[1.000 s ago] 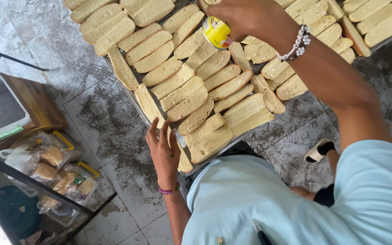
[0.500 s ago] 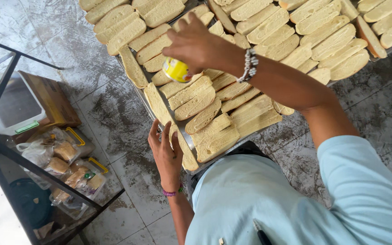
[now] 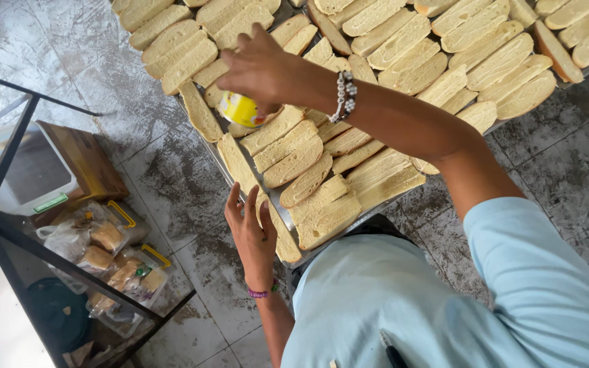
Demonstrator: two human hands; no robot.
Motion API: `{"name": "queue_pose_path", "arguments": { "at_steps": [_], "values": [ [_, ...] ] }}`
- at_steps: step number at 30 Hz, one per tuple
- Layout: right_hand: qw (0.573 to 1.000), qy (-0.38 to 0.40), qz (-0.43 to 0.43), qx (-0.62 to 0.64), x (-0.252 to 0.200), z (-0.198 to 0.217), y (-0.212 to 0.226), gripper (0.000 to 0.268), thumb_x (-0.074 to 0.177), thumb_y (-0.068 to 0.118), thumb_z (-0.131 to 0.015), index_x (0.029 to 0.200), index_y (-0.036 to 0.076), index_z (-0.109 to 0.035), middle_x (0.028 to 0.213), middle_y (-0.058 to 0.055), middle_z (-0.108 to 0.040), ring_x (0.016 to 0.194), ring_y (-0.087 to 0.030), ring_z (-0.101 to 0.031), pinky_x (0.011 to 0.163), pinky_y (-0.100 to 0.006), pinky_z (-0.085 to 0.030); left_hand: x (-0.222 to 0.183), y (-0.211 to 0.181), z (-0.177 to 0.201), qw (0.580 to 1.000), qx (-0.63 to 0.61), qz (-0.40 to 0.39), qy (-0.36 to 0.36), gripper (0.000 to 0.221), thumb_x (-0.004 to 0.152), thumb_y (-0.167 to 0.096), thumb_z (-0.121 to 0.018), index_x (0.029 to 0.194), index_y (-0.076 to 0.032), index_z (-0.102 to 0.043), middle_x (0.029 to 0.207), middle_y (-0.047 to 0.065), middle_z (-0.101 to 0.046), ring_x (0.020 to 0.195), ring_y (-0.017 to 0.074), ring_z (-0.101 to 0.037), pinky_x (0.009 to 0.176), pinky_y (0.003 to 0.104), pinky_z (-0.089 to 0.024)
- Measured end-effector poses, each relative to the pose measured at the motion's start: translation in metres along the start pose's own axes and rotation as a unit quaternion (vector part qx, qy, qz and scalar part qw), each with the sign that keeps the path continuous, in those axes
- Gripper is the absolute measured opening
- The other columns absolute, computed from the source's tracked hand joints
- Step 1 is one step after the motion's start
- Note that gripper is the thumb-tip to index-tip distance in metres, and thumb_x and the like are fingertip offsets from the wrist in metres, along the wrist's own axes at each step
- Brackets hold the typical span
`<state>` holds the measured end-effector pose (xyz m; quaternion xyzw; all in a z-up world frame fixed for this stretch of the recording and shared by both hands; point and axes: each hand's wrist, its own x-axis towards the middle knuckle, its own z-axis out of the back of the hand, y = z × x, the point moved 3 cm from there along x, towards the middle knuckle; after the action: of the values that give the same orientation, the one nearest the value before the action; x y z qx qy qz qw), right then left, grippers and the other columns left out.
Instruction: The person applies a thin sauce to many sliced bread rolls using a small tin with a punctured lid, moving across rows of bread on large metal trays.
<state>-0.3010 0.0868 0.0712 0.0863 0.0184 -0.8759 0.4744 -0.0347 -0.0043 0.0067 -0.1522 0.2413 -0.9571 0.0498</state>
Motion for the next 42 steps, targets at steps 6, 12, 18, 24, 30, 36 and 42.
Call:
{"name": "queue_pose_path", "arguments": {
  "at_steps": [6,12,18,24,30,36,42],
  "values": [
    [0.995,0.037,-0.078,-0.045,-0.018,-0.029,-0.062,0.083,0.055,0.032,-0.099,0.130,0.019,-0.065,0.124,-0.013,-0.060,0.123,-0.036,-0.052,0.105,-0.057,-0.039,0.005,-0.003,-0.006,1.000,-0.010,-0.008,0.009,0.035,0.101,-0.008,-0.064,0.135,-0.009,-0.063,0.149,0.020,-0.047,0.137,0.0395,-0.049,0.108,0.051,-0.049],
    [0.990,0.026,-0.135,0.044,-0.041,-0.057,-0.135,0.069,0.057,0.007,-0.093,0.121,0.007,-0.067,0.120,-0.013,-0.067,0.115,-0.033,-0.063,0.091,-0.048,-0.053,0.008,-0.006,-0.010,1.000,-0.016,-0.016,0.011,0.034,0.101,-0.008,-0.064,0.135,-0.008,-0.063,0.149,0.020,-0.047,0.133,0.0388,-0.051,0.106,0.050,-0.050],
    [0.983,-0.002,-0.142,0.120,-0.034,-0.057,-0.153,0.072,0.061,0.010,-0.095,0.124,0.003,-0.062,0.116,-0.014,-0.067,0.108,-0.034,-0.065,0.085,-0.047,-0.055,0.012,-0.010,-0.012,0.999,-0.025,-0.021,0.005,0.034,0.101,-0.010,-0.065,0.135,-0.008,-0.063,0.148,0.019,-0.048,0.132,0.0389,-0.051,0.105,0.050,-0.050],
    [0.995,-0.016,-0.096,0.014,-0.013,-0.025,-0.098,0.082,0.053,0.014,-0.096,0.128,0.014,-0.065,0.128,-0.015,-0.059,0.116,-0.033,-0.058,0.092,-0.049,-0.052,0.012,-0.010,-0.010,0.999,-0.039,-0.006,0.008,0.035,0.101,-0.010,-0.063,0.136,-0.008,-0.062,0.148,0.021,-0.047,0.135,0.0418,-0.049,0.106,0.052,-0.048],
    [0.998,-0.013,-0.049,-0.031,0.028,0.008,-0.038,0.078,0.056,0.028,-0.096,0.127,0.021,-0.065,0.123,-0.015,-0.059,0.114,-0.037,-0.054,0.097,-0.058,-0.041,0.005,-0.006,-0.003,1.000,-0.028,0.009,-0.006,0.031,0.102,-0.011,-0.062,0.133,-0.007,-0.064,0.147,0.022,-0.048,0.136,0.0418,-0.048,0.108,0.052,-0.046],
    [0.999,-0.011,-0.039,-0.006,0.050,0.021,-0.026,0.080,0.055,0.023,-0.095,0.129,0.024,-0.065,0.128,-0.013,-0.059,0.116,-0.035,-0.057,0.099,-0.055,-0.043,0.001,-0.004,0.001,0.999,-0.024,0.033,-0.002,0.032,0.101,-0.010,-0.061,0.133,-0.005,-0.064,0.147,0.023,-0.048,0.136,0.0429,-0.048,0.106,0.052,-0.046],
    [0.998,-0.031,-0.059,0.002,0.048,0.002,-0.066,0.081,0.050,0.030,-0.099,0.123,0.021,-0.066,0.125,-0.015,-0.058,0.116,-0.037,-0.054,0.094,-0.057,-0.043,0.007,-0.009,-0.004,1.000,-0.023,0.014,-0.006,0.033,0.100,-0.009,-0.064,0.132,-0.006,-0.063,0.146,0.021,-0.049,0.132,0.0408,-0.050,0.107,0.051,-0.047]
  ]
}}
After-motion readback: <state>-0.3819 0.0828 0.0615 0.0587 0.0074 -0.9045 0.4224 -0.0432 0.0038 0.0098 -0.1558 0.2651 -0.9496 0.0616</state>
